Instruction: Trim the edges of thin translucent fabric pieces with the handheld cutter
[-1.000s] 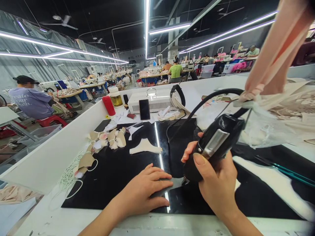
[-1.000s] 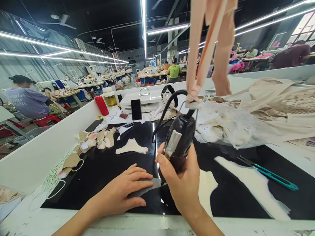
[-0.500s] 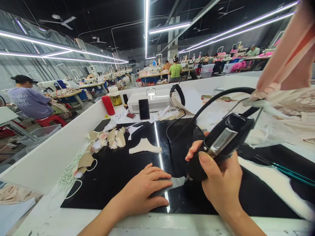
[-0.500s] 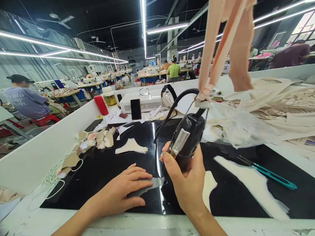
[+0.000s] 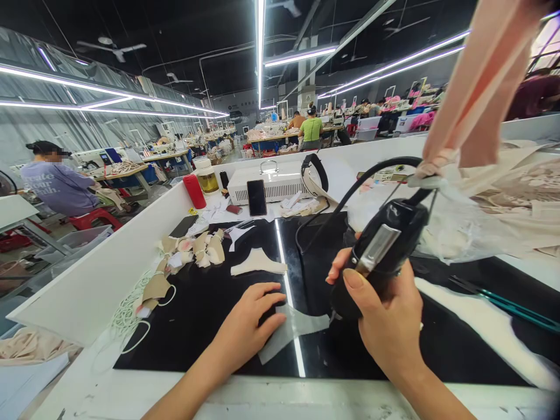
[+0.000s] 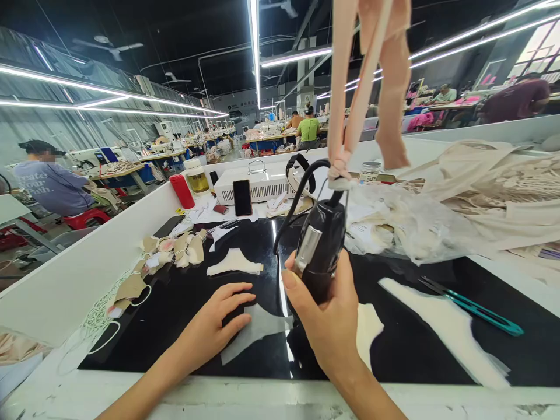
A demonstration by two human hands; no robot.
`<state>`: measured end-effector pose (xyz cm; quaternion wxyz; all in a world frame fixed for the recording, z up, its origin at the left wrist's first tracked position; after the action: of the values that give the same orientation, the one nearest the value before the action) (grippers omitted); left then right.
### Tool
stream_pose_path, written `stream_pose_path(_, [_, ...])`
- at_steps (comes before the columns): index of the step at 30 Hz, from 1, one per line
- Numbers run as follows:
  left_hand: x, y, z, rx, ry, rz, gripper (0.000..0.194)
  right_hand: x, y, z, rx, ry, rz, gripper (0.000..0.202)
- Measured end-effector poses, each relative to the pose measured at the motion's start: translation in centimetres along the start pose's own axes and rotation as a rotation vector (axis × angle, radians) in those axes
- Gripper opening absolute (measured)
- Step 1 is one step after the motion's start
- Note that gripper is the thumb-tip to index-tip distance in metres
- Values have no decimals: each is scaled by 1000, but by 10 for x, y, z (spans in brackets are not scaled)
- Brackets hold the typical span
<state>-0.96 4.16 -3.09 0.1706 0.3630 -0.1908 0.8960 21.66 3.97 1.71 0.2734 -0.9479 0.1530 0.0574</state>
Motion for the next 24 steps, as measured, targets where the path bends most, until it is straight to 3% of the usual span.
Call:
stream_pose_path(7, [-3, -3, -2, 48, -9, 35, 12, 8, -8, -5, -18, 227, 14, 51])
stream_pose_path(12, [0, -4, 1, 38, 21, 37, 7, 15, -8, -4, 3, 178, 144, 68])
stream_pose_path(15, [0, -4, 1, 23, 37, 38, 7, 17, -14, -6, -47, 157, 113, 71])
stream_pose_path(21, [0, -3, -4, 4, 39, 50, 18, 18, -28, -16, -22, 295, -22, 40])
stream_pose_path(24, [-1, -2, -8, 3, 26, 48, 25, 13, -24, -16, -18, 238, -75, 42])
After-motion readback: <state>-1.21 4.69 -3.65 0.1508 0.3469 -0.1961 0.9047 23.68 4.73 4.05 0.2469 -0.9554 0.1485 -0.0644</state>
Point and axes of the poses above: each hand's wrist, its own y-axis away from the middle knuckle, its own x-axis out of the back of the hand, z = x × y, the point moved 1 cm from there along -y, towards the middle knuckle, and after that the axes turned 5 degrees about y, right-handed, at the moved point
